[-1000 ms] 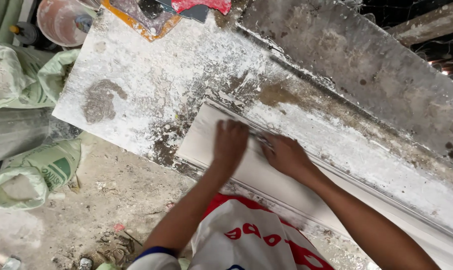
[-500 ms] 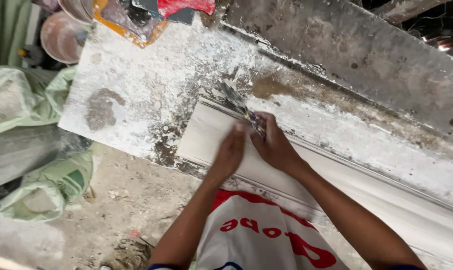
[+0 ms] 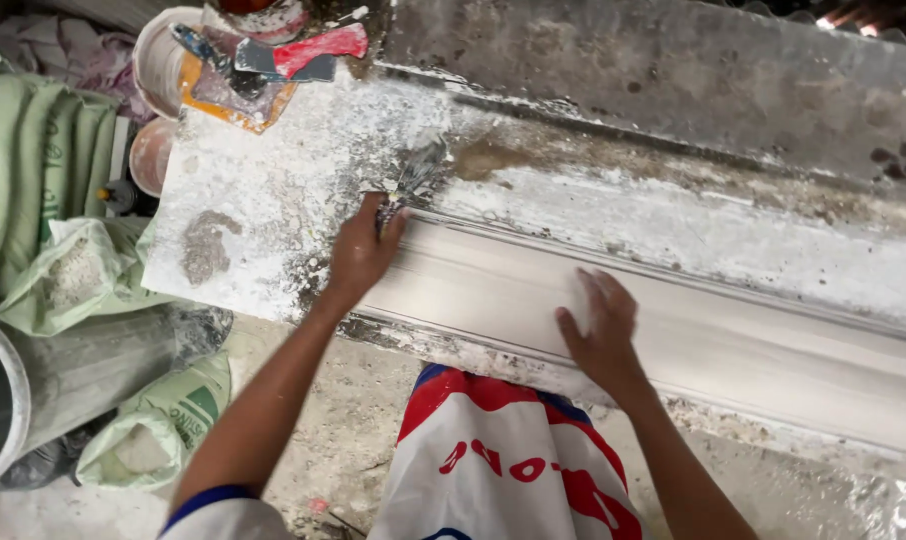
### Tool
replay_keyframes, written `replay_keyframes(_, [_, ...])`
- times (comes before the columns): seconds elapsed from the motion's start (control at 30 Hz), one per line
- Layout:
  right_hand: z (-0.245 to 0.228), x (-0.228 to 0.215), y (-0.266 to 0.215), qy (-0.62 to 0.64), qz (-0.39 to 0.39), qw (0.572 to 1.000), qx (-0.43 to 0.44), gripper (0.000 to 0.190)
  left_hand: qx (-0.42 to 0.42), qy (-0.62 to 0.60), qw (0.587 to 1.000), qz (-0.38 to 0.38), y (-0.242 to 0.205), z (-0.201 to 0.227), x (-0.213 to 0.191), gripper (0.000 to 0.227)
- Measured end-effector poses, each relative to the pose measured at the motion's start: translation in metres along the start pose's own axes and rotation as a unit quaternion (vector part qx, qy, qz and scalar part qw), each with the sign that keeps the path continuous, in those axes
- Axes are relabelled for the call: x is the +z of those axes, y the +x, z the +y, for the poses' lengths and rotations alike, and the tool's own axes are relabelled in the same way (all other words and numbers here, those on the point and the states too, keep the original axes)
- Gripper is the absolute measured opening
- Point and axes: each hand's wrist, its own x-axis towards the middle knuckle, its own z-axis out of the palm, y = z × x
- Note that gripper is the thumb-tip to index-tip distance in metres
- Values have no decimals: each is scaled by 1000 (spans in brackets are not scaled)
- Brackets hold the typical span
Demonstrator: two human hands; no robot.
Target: The person sands a long white molding piece on a workbench using a sanding block, moving back and forth along its length. They then switch to a green brush to sweep dust off the molding and the workbench surface.
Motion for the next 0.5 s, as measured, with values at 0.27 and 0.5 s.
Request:
replay_keyframes(0.27, [50, -11, -103, -134, 4, 958, 253, 87, 355, 324, 869, -119, 39, -21, -49, 28])
replay_keyframes(0.5, [39, 12, -140, 38, 148, 800, 580, 98, 435, 397, 775, -231, 82, -59, -70, 42])
